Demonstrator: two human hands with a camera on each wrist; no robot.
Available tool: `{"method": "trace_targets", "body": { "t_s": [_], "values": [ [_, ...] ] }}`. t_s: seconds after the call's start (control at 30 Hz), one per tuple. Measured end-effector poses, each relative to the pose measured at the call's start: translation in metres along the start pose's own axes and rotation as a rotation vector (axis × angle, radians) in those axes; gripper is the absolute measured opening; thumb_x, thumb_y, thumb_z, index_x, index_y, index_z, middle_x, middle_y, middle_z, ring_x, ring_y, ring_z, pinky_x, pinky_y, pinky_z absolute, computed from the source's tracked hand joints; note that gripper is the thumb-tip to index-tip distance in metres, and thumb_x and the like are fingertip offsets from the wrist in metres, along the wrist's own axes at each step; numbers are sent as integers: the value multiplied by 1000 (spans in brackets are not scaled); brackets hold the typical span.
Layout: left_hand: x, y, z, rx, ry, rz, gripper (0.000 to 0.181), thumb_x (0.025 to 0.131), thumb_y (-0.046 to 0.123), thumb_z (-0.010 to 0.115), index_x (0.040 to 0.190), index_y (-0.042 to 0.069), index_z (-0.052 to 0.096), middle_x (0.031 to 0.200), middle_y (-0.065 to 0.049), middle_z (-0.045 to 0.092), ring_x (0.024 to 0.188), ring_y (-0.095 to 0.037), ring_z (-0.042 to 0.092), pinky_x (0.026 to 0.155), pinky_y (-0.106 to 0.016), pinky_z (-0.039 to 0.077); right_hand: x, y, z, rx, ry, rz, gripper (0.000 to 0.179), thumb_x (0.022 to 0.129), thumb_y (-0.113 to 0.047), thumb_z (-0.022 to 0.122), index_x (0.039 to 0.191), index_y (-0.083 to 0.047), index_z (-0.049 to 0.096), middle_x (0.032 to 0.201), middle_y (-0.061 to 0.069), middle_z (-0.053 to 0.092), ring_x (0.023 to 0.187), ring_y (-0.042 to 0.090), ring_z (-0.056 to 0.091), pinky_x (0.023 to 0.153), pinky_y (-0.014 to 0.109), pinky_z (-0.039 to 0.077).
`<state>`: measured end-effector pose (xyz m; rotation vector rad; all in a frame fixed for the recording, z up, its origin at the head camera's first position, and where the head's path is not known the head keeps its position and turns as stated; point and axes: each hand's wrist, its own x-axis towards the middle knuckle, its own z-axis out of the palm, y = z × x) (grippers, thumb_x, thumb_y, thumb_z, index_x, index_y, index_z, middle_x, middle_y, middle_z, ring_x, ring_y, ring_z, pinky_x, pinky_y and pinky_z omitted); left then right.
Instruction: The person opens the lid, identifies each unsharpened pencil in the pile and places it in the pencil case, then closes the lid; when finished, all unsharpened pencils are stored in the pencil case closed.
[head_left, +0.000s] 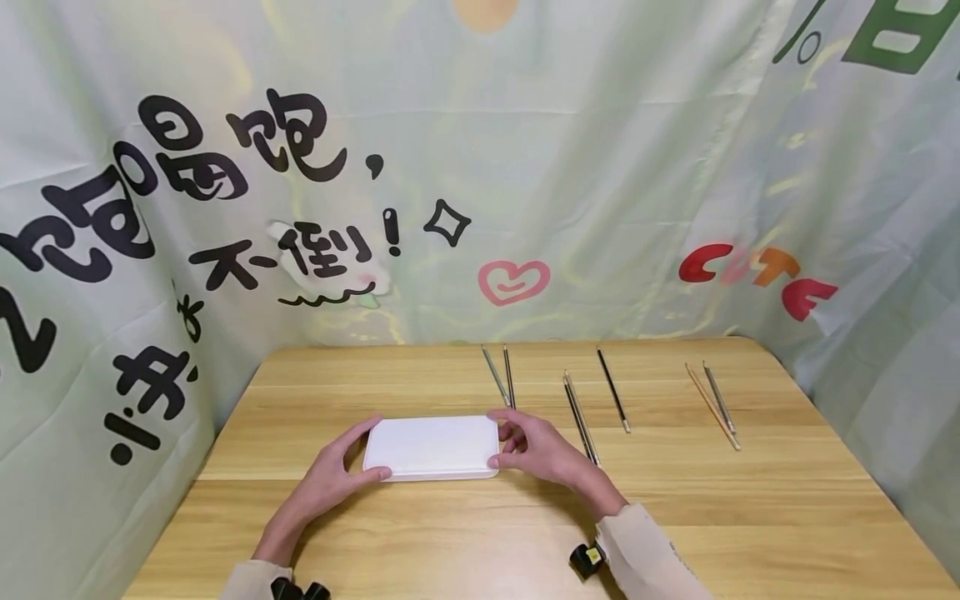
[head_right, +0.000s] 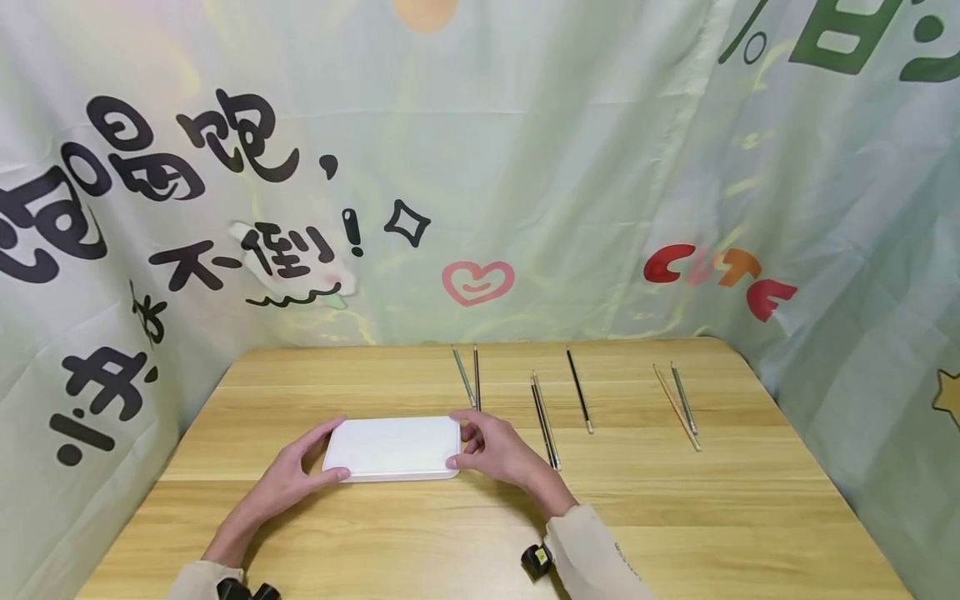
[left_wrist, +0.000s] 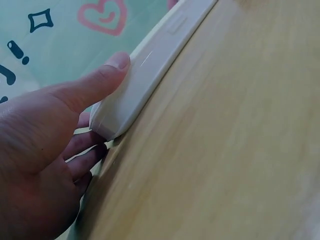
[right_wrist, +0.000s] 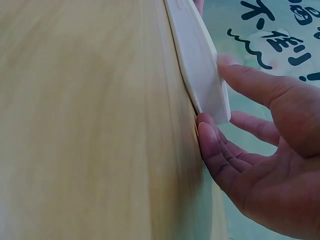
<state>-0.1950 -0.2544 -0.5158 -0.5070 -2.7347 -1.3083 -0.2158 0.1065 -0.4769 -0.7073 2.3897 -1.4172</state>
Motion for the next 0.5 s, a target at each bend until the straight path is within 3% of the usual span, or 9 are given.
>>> {"method": "trace_targets", "body": {
  "t_s": [0.3, 0.5],
  "values": [
    [-2, 36, -8, -34, 6, 1, 76, 75, 29, 78, 138, 10, 42, 140, -13, 41, 130, -35, 33, 102, -59, 25, 0, 0, -2, 4, 5, -24, 69, 79, -22, 75, 138, -11, 42, 104, 11, 54, 87, 20, 57, 75, 29, 51],
    [2, 25, -13, -123, 16, 28, 63, 83, 26, 71, 137, 7, 43, 140, -13, 42, 131, -31, 33, 104, -53, 26, -4, -1, -13, 47, 3, -61, 63, 85, -15, 69, 139, -9, 39, 108, 18, 56, 94, 27, 57, 83, 36, 50]
  ]
}}
